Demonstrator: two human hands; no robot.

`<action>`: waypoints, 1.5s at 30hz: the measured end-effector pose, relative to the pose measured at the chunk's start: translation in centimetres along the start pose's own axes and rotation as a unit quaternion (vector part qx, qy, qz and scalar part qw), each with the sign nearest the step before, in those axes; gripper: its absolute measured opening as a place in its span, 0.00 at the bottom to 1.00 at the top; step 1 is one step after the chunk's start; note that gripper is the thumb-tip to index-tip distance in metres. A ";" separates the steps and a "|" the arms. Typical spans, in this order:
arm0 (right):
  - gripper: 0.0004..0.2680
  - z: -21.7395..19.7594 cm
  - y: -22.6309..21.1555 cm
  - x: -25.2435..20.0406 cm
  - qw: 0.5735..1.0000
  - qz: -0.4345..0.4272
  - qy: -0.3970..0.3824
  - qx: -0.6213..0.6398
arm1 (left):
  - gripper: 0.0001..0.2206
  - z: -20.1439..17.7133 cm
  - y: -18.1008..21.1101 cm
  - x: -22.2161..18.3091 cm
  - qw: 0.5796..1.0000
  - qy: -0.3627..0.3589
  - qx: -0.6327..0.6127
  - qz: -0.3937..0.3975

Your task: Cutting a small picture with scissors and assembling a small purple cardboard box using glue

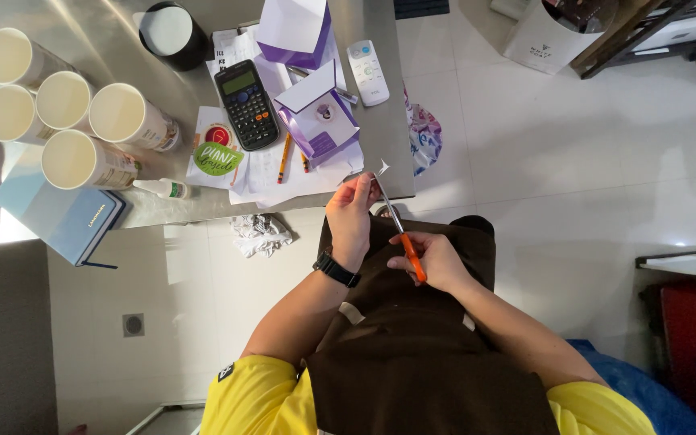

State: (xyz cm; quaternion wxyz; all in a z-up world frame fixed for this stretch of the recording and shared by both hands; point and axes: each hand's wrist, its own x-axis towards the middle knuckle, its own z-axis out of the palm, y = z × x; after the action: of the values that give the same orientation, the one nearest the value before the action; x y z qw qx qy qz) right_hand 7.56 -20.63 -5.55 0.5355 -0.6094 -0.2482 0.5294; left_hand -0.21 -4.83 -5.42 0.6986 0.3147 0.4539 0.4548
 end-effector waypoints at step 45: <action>0.10 -4.5 -18.0 30.4 0.733 -0.047 0.132 -0.666 | 0.05 -8.3 7.4 -5.8 0.936 -0.016 0.233 0.262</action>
State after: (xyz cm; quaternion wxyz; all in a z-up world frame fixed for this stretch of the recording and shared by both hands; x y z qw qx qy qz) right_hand 26.02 9.52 -1.18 0.0444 -0.8613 -0.4924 0.1170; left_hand -11.50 -7.09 -0.30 0.4685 0.5840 0.4374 0.4981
